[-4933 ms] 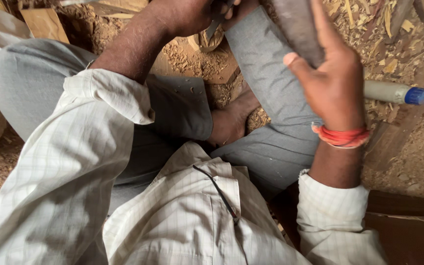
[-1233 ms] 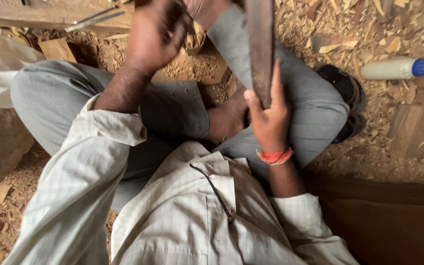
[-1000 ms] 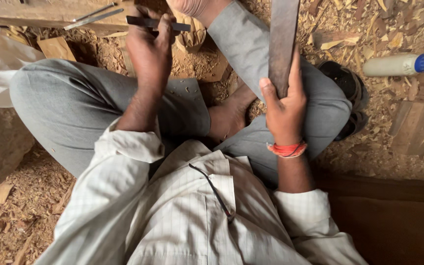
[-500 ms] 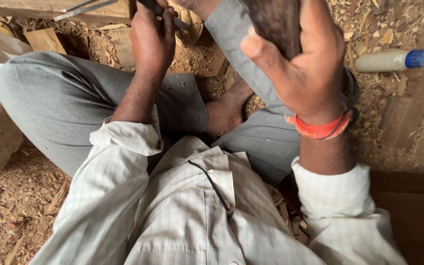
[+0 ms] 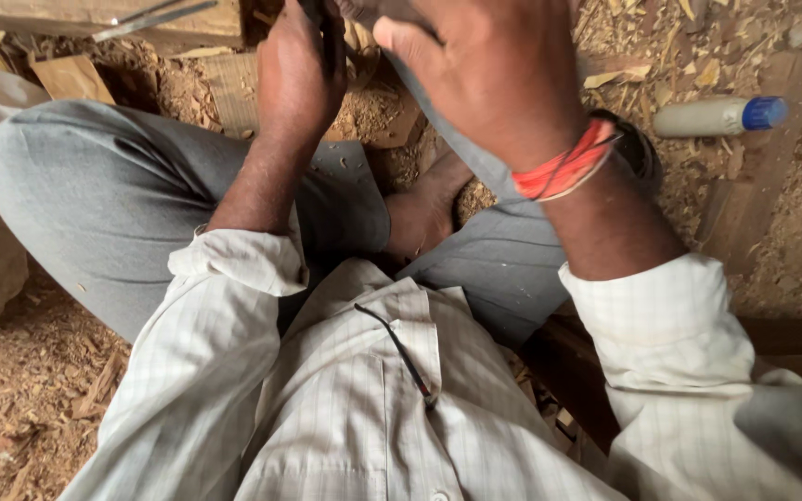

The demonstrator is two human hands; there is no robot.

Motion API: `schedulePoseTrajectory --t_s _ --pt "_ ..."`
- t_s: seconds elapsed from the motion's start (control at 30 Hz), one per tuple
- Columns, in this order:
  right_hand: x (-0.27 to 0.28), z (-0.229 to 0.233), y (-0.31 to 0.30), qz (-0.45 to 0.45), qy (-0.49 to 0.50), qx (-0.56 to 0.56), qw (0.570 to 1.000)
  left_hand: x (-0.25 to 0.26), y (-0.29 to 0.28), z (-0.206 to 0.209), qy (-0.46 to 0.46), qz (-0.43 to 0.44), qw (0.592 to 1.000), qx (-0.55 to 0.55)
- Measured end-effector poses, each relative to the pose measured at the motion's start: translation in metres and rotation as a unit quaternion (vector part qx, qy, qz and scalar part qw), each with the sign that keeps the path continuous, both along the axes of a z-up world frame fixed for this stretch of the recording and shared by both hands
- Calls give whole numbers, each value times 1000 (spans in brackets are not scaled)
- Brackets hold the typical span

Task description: The person sits on the floor and carves a small wooden object using a chisel and a wooden mallet. They repeatedly strike the chisel to shape the wood, occasionally adjusting the piece and switching between different chisels.

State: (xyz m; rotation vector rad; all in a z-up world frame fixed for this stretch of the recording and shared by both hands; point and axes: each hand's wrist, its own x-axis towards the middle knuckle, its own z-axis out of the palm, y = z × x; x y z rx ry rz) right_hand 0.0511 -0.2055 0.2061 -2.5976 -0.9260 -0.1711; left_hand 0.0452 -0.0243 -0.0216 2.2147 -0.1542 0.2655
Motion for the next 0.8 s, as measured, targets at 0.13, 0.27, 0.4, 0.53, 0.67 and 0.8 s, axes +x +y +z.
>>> schedulePoseTrajectory --t_s 0.13,0.27,0.4,0.53,0.67,0.8 --pt "3 0 -4 61 -92 -65 992 9 0 6 -4 -15 1000 0" --pt "0 0 -24 51 -24 -8 998 -5 -2 7 -16 5 1000 -21" --pt "-2 9 -36 43 1 21 999 -1 1 22 17 -11 999 -47" --pt "-6 11 -34 42 -28 24 998 -3 1 23 -8 -22 1000 16" --pt "-10 -7 -16 32 -48 8 998 -5 -1 14 -20 -30 999 31" --pt "-12 -16 -19 1 -56 -71 996 -1 -5 7 -18 -65 996 53"
